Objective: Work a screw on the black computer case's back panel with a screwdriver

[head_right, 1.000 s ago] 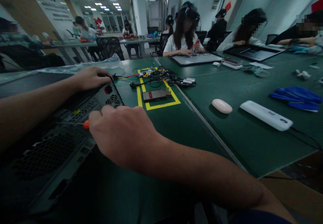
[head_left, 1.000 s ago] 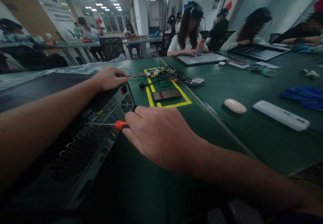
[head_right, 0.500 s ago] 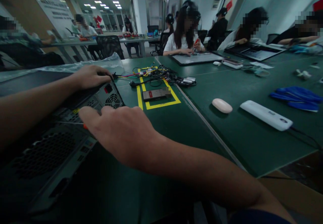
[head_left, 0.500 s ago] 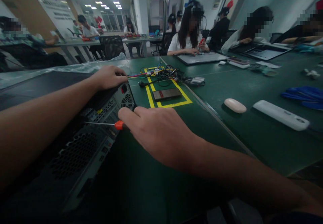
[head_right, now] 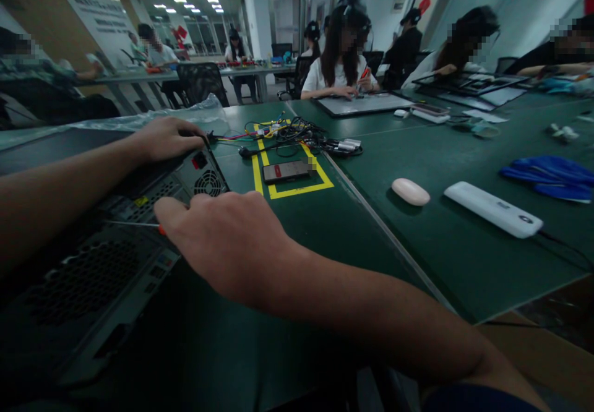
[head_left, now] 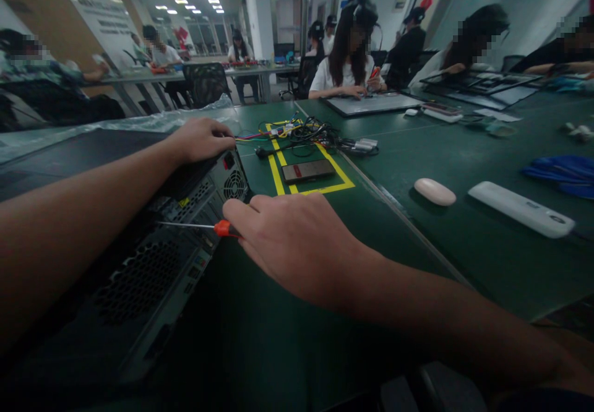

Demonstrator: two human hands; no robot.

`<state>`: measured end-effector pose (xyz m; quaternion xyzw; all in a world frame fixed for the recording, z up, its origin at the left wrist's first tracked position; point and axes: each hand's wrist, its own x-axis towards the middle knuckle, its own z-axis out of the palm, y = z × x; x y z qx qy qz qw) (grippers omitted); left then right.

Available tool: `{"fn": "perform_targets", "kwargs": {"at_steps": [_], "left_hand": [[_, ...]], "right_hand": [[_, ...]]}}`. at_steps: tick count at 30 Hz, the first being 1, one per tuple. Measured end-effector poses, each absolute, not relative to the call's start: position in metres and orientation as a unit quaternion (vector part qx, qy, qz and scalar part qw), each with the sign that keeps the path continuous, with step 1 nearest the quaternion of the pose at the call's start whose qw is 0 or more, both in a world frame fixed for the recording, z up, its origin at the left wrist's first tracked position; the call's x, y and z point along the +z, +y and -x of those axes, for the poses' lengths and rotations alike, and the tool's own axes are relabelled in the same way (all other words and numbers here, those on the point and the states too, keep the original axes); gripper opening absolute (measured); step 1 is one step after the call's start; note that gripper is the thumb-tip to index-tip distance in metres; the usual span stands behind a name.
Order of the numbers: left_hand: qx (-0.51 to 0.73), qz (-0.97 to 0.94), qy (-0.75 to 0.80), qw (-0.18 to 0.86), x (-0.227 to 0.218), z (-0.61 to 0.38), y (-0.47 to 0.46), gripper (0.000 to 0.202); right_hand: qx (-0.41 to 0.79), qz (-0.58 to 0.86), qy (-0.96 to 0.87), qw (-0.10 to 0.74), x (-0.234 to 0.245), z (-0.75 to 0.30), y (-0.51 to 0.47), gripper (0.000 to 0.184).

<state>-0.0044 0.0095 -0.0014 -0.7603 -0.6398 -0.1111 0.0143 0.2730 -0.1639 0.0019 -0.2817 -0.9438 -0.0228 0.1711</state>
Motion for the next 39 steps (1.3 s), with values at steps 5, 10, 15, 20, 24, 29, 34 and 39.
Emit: {"fn": "perform_targets", "kwargs": {"at_steps": [5,10,15,20,24,29,34,39], "left_hand": [[-0.111,0.759,-0.642,0.020,-0.0019,0.0044,0.0094,0.061],[-0.104,0.768,-0.632,0.030,-0.0021,0.0046,0.0076,0.061],[-0.098,0.764,-0.637,0.027,-0.0004,0.0031,0.0048,0.058],[-0.104,0.762,-0.639,0.016,0.0006,0.0006,0.0030,0.060],[-0.101,0.759,-0.643,0.022,0.0014,-0.0013,0.0024,0.065],[-0.103,0.765,-0.635,0.019,0.0017,-0.0014,0.0020,0.069],[-0.111,0.766,-0.632,0.015,0.0015,-0.0003,0.0021,0.067],[-0.107,0.764,-0.636,0.016,0.0014,-0.0008,0.0019,0.067]], "right_hand": [[-0.027,0.280,-0.944,0.174,0.0010,-0.2723,-0.1637,0.023],[-0.021,0.277,-0.946,0.165,0.0007,-0.2711,-0.1628,0.021],[-0.019,0.286,-0.945,0.159,0.0014,-0.2709,-0.1638,0.022],[-0.010,0.282,-0.946,0.156,0.0021,-0.2717,-0.1654,0.022],[-0.015,0.291,-0.944,0.154,0.0029,-0.2717,-0.1655,0.024],[-0.001,0.285,-0.947,0.150,0.0038,-0.2716,-0.1645,0.022],[0.004,0.288,-0.946,0.149,0.0044,-0.2710,-0.1653,0.024],[0.000,0.291,-0.946,0.146,0.0045,-0.2704,-0.1672,0.025]]}}
